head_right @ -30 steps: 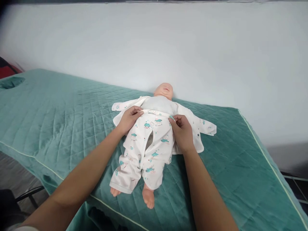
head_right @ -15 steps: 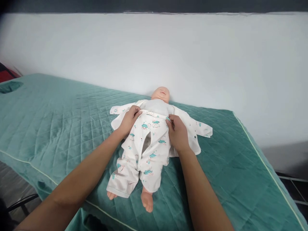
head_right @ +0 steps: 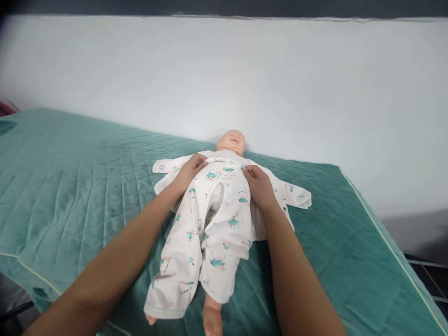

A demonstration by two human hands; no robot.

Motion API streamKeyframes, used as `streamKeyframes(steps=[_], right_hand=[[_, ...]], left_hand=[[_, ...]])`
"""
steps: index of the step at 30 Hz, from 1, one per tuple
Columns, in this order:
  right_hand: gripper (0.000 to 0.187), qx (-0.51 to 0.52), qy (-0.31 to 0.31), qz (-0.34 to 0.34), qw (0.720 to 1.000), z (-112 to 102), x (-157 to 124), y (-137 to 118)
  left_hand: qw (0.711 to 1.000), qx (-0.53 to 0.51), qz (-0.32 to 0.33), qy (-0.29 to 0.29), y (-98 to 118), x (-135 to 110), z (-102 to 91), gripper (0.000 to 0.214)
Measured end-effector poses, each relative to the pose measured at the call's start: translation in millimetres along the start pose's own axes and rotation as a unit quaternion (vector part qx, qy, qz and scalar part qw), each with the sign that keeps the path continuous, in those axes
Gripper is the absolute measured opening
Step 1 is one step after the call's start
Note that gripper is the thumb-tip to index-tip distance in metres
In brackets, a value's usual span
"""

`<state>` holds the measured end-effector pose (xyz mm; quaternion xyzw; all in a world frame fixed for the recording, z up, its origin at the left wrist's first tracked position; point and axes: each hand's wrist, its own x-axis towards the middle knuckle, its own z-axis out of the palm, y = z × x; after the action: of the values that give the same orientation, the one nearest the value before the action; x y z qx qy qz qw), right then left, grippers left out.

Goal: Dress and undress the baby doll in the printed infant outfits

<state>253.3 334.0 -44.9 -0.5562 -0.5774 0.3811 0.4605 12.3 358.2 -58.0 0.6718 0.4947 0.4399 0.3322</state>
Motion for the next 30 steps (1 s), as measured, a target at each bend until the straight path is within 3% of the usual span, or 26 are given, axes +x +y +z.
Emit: streamKeyframes(steps=[3,5,9,13,17,21,27,30], right_hand=[[0.028,-0.020,0.011,-0.020,1.000,-0.2,-6.6,-2.8],[0.030,-0.075,0.033,-0.072,0.994,-0.1,-5.5,-2.0],[0.030,-0.189,0.053,-0.208,0.958,-0.4,5.1,2.9],[0.030,-0.220,-0.008,-0.153,0.963,-2.3,14.9,0.5],[0.029,-0.283,0.040,-0.078,0.955,-4.7,29.6,-4.3],[0.032,-0.344,0.069,-0.049,0.935,-5.7,49.1,-3.8],[0.034,-0.332,0.065,-0.032,0.940,-4.4,65.3,2.7],[0.026,-0.253,0.079,-0.046,0.963,-1.8,63.3,9.0]], left_hand=[[0.989,0.112,0.098,-0.008,0.9,-1.1,-3.8,0.022],[0.973,0.177,0.151,-0.002,0.6,1.3,-5.3,0.025],[0.963,0.221,0.151,-0.038,1.6,8.9,-6.4,0.026],[0.975,0.188,0.091,-0.070,8.2,18.7,-9.4,0.028],[0.975,0.220,0.027,-0.023,12.6,34.8,-8.2,0.025],[0.973,0.233,-0.012,0.003,9.4,53.8,1.2,0.021],[0.968,0.243,-0.068,-0.001,3.0,66.7,8.7,0.020],[0.978,0.197,-0.059,-0.016,2.3,62.3,7.6,0.022]])
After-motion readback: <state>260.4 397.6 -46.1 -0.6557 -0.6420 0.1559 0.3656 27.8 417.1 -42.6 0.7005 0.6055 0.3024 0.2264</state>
